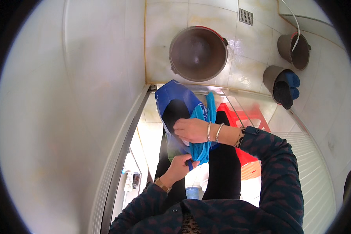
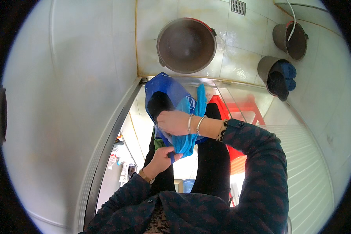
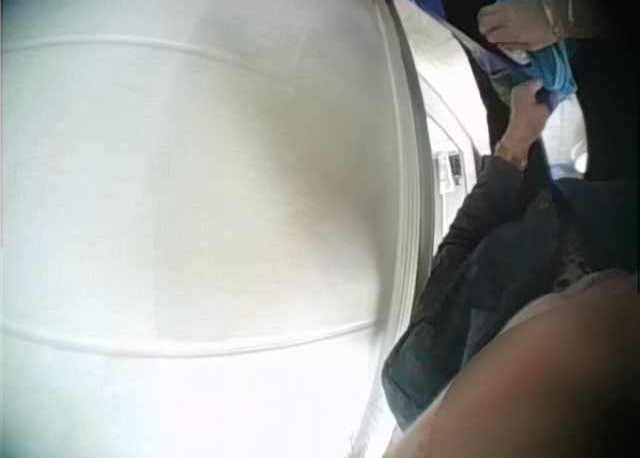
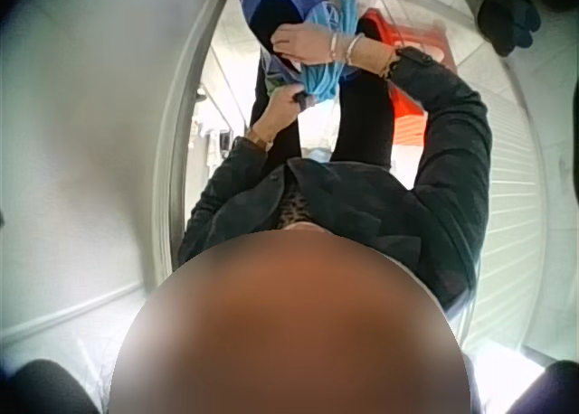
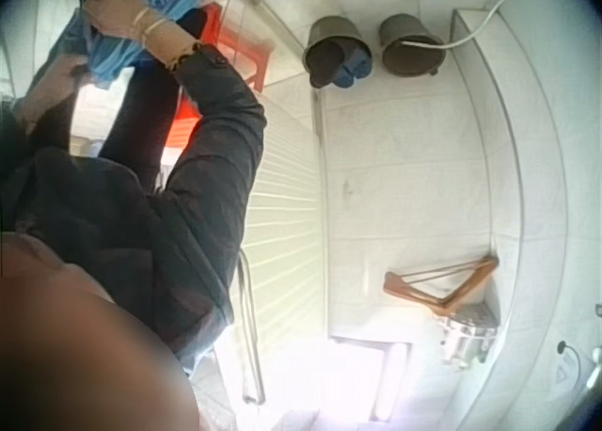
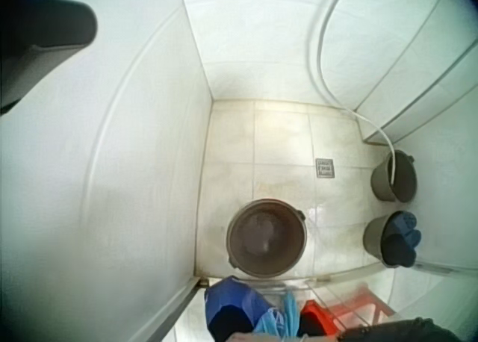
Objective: The person folds a pair of black pants and a blue shirt on a table, then places them in a pile. The person then picks up a blue bag and walks to the bathroom, where they place the bag on the floor.
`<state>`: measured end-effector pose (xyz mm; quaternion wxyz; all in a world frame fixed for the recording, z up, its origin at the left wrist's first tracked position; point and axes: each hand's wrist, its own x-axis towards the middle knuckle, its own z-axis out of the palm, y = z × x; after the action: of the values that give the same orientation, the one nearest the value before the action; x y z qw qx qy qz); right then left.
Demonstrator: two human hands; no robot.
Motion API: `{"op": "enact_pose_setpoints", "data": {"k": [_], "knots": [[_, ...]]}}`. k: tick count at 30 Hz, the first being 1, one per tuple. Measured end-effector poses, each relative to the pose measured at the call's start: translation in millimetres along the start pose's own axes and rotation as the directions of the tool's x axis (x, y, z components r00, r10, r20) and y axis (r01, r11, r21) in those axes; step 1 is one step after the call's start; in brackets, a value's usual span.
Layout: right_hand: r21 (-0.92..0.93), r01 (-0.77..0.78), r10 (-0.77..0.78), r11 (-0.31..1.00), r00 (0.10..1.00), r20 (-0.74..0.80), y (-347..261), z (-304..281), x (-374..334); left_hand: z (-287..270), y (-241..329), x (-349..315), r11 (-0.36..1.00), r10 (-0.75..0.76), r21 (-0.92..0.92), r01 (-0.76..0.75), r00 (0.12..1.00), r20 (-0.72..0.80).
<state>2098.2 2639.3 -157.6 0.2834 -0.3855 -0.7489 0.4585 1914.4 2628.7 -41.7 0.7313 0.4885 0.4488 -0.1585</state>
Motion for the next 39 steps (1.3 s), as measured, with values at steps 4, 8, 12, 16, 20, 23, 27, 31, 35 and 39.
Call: {"op": "enact_pose_setpoints", "data": {"k": [4, 8, 12, 16, 20, 23, 27, 31, 35, 39], "knots": [[-0.466, -0.329, 0.458, 0.821, 0.867, 0.194, -9.2, 64.2, 6.2, 1.7, 2.0, 5.3, 0.998, 0.051, 0.030, -0.052, 0.999, 0.005], [-0.497, -0.450, 0.620, 0.742, 0.743, 0.252, -4.8, 128.6, 18.2, 3.1, -0.2, -0.9, 0.996, 0.072, 0.048, -0.072, 0.997, -0.004], [-0.419, -0.465, 0.559, 0.780, 0.819, 0.130, 6.3, 137.7, 11.8, -2.2, -8.0, -3.5, 0.994, 0.058, 0.094, -0.054, 0.997, -0.047], [-0.333, -0.485, 0.577, 0.809, 0.762, 0.293, -1.4, 118.5, 15.7, -1.6, -16.4, -3.9, 0.993, 0.054, 0.106, -0.054, 0.999, -0.003], [-0.167, -0.397, 0.413, 0.902, 0.686, 0.599, -7.2, 96.5, 6.7, 6.6, -18.5, -4.8, 0.995, 0.055, 0.078, -0.055, 0.998, -0.002], [-0.261, -0.331, 0.418, 0.907, 0.789, 0.450, -15.4, 97.5, -5.7, 11.1, -17.0, -2.3, 0.995, 0.072, 0.076, -0.072, 0.997, -0.004], [-0.431, -0.380, 0.543, 0.818, 0.756, 0.364, -12.9, 125.3, -2.4, 14.4, -14.0, 0.5, 0.975, 0.143, 0.168, -0.143, 0.990, 0.011], [-0.254, -0.328, 0.414, 0.910, 0.695, 0.587, 25.7, 145.8, 4.6, 10.8, -14.9, -0.9, 0.988, 0.046, 0.150, -0.045, 0.999, 0.001], [0.075, -0.386, 0.311, 0.919, 0.830, 0.462, 40.7, 116.6, -8.3, 9.6, -17.9, -1.0, 0.999, 0.003, 0.040, -0.003, 1.000, -0.005], [0.012, -0.257, 0.221, 0.966, 0.852, 0.475, 28.1, 19.4, 2.1, 16.4, -19.9, 1.3, 0.994, 0.081, 0.068, -0.084, 0.996, 0.046]]}}
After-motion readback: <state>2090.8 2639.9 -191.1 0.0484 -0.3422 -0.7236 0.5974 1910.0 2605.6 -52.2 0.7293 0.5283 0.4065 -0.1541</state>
